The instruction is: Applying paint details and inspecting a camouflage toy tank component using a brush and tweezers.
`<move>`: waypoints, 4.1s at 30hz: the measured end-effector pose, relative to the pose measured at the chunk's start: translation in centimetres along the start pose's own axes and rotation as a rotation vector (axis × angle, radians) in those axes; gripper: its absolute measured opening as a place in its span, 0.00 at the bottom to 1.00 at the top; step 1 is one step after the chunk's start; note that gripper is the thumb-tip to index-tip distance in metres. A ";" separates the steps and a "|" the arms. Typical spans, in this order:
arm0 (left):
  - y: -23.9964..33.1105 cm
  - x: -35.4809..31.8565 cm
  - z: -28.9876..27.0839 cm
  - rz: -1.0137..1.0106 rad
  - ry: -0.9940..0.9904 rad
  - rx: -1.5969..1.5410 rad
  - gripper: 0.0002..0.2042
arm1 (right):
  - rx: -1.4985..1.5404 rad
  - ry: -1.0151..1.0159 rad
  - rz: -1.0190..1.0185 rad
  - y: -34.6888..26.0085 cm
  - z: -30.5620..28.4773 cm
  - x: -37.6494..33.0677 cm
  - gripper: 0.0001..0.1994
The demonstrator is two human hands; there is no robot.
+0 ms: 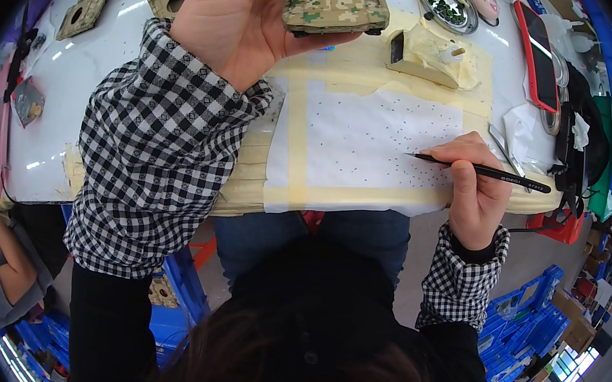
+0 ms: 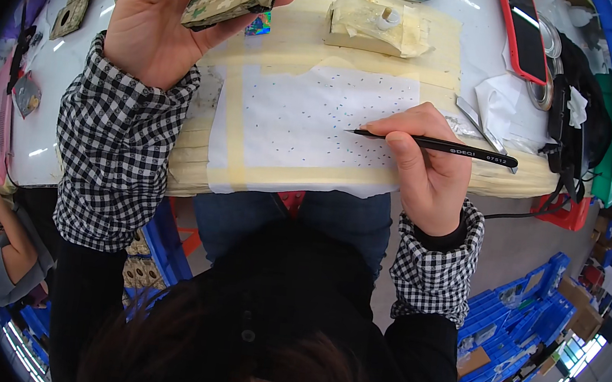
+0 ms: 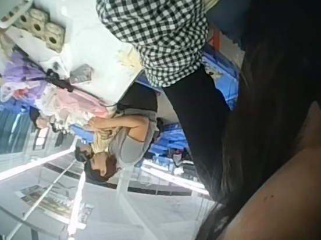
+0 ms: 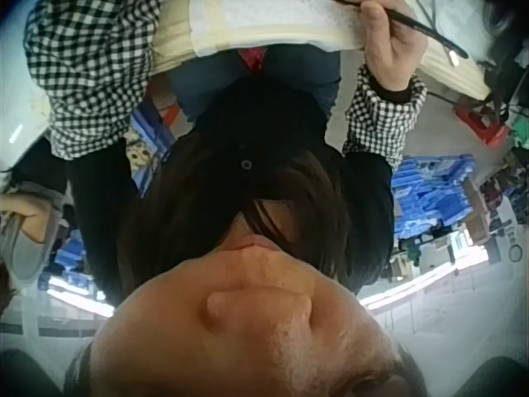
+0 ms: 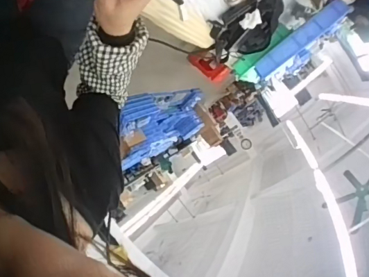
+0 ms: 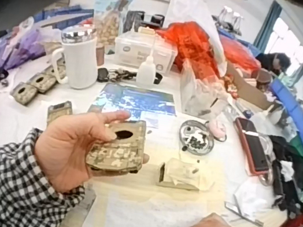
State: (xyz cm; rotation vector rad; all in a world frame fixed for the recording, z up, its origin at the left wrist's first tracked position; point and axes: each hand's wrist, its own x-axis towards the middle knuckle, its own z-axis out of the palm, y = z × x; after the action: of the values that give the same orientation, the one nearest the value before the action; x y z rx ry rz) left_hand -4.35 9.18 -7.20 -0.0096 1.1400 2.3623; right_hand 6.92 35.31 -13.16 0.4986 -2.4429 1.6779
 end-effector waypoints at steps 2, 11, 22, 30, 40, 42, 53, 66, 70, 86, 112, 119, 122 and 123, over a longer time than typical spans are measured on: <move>0.1 -0.1 0.2 -0.003 -0.014 -0.011 0.34 | -0.003 0.006 -0.010 0.0 0.0 0.0 0.09; 0.2 0.0 0.9 -0.056 0.133 0.051 0.34 | 0.066 0.082 0.031 -1.6 -0.8 1.0 0.12; 0.0 0.2 -0.2 -0.051 0.126 0.041 0.34 | 0.019 0.081 0.054 -2.3 -0.7 2.4 0.13; -0.1 0.1 -0.1 -0.051 0.094 -0.005 0.34 | 0.058 0.011 0.105 -1.9 -0.2 1.1 0.10; -0.4 0.2 0.0 -0.005 0.039 0.046 0.35 | -0.010 -0.084 -0.082 -0.2 0.0 0.2 0.07; -0.2 0.0 0.0 -0.011 -0.008 0.032 0.35 | -0.016 -0.084 -0.096 -0.2 -0.1 0.2 0.07; -0.2 0.0 -0.1 -0.019 -0.027 -0.005 0.34 | -0.112 -0.074 -0.185 -0.1 0.0 0.4 0.08; -0.5 0.2 0.0 0.013 0.045 0.036 0.33 | -0.143 -0.076 -0.215 -0.3 0.2 0.5 0.08; -0.5 0.3 0.2 0.014 0.077 0.032 0.33 | -0.144 -0.076 -0.220 -0.2 0.2 0.6 0.08; -0.8 0.0 0.0 0.026 0.038 0.179 0.28 | -0.007 0.004 -0.147 -2.4 -0.8 1.8 0.09; 0.7 -0.1 -0.3 -0.122 -0.022 0.278 0.31 | 0.045 -0.331 -0.253 -6.7 0.8 13.3 0.12; 0.8 -0.2 -0.1 -0.130 0.006 0.292 0.31 | -0.003 -0.328 -0.284 -6.7 0.9 13.1 0.12; 0.8 -0.2 -0.1 -0.139 0.012 0.291 0.31 | -0.027 -0.329 -0.299 -6.7 1.0 13.2 0.12; 0.8 -0.2 -0.1 -0.140 0.014 0.288 0.31 | -0.030 -0.328 -0.305 -6.7 1.1 13.2 0.12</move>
State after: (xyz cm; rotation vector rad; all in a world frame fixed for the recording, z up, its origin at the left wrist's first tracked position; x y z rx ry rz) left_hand -4.54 8.59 -6.60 -0.0061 1.4282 2.0618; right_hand -3.11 29.62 -3.79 1.1584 -2.4335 1.5312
